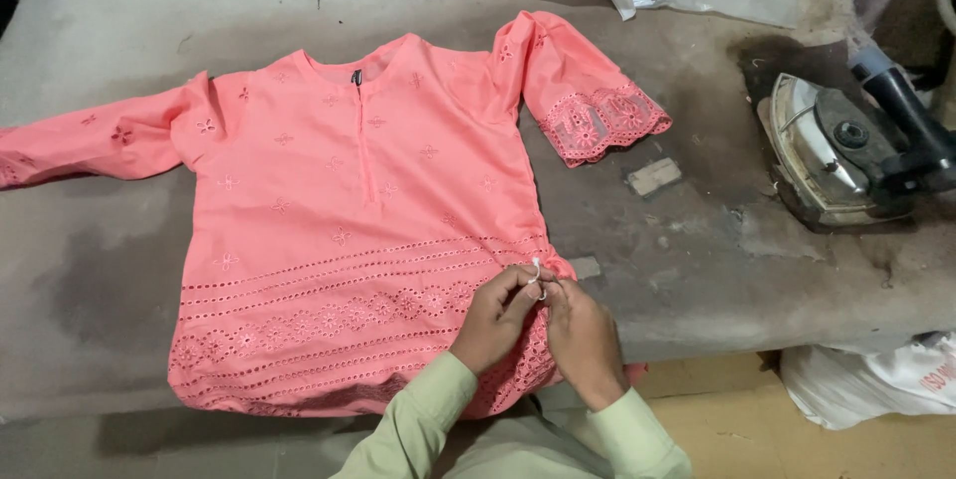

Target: The person folds a pink long-sleeved shirt on a black surface, then moves it to a table to trim loose threads from the collar, sleeves, and hem using small scissors. They smooth the fabric and continue trimming threads along the decorative lace edges.

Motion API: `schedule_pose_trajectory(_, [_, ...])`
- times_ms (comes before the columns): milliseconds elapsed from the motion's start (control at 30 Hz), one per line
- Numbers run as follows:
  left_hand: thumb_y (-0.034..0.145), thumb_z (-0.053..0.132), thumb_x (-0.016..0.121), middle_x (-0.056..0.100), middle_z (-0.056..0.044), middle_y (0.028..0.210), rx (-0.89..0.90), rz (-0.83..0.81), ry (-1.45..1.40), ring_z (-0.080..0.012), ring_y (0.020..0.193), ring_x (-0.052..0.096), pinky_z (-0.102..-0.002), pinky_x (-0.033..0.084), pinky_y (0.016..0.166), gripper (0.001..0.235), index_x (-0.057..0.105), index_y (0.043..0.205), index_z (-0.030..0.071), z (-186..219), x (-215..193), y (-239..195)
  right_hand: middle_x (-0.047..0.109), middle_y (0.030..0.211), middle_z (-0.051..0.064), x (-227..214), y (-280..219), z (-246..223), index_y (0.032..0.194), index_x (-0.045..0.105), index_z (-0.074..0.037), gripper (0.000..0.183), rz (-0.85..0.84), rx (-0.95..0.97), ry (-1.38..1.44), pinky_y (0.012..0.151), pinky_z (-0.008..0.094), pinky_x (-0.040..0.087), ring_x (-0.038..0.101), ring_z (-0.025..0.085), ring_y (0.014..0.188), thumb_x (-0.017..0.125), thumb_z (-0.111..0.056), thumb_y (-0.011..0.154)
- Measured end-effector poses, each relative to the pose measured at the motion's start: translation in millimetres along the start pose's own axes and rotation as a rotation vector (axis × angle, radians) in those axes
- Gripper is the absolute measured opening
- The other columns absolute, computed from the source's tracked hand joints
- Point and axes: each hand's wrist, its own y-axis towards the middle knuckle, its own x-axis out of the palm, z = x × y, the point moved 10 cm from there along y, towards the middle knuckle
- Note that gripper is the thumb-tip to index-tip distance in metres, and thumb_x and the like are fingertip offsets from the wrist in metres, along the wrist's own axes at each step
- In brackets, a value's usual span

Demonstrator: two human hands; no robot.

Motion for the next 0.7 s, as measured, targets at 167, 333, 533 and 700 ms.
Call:
schedule_pose_trajectory(167, [0.102, 0.010, 0.054, 0.070, -0.012, 0.107, -0.194, 0.138, -0.355, -0.0252, 0.102, 0.072, -0.034, 0.059, 0.097, 0.018, 0.067, 0.093, 0.001, -26, -10, -2, 0.080, 0.092, 0.009, -10, -6, -7, 0.104, 0.066, -0.014, 0.039, 0.078, -0.050, 0.085, 0.069, 0.045, 0.048, 0.072, 0.038, 0.084, 0.036, -0.038, 0.105])
schedule_pose_trajectory(333, [0.094, 0.005, 0.055, 0.072, -0.012, 0.080, -0.226, 0.269, -0.127, -0.0190, 0.076, 0.072, -0.030, 0.064, 0.070, 0.019, 0.064, 0.077, 0.004, 11, -43, -15, 0.075, 0.086, 0.011, -8, -10, 2, 0.100, 0.064, -0.014, 0.039, 0.090, 0.014, 0.081, 0.074, 0.046, 0.046, 0.069, 0.036, 0.083, 0.037, -0.042, 0.104])
schedule_pose_trajectory(533, [0.096, 0.018, 0.060, 0.057, -0.001, 0.070, -0.067, 0.337, 0.458, -0.0154, 0.069, 0.055, -0.032, 0.042, 0.068, 0.028, 0.054, 0.070, 0.012, 51, -111, -52, 0.072, 0.103, 0.019, -14, -20, -41, 0.113, 0.062, -0.008, 0.029, 0.262, -0.237, -0.053, 0.083, 0.053, 0.048, 0.066, 0.045, 0.096, 0.052, -0.033, 0.103])
schedule_pose_trajectory(700, [0.098, 0.021, 0.056, 0.049, -0.001, 0.070, -0.084, 0.492, 0.511, -0.0169, 0.069, 0.048, -0.033, 0.039, 0.066, 0.033, 0.046, 0.069, 0.011, 72, -179, -105, 0.072, 0.100, 0.009, 24, -43, -131, 0.110, 0.065, -0.009, 0.022, 0.248, -0.518, -0.055, 0.080, 0.045, 0.050, 0.066, 0.031, 0.085, 0.056, -0.027, 0.104])
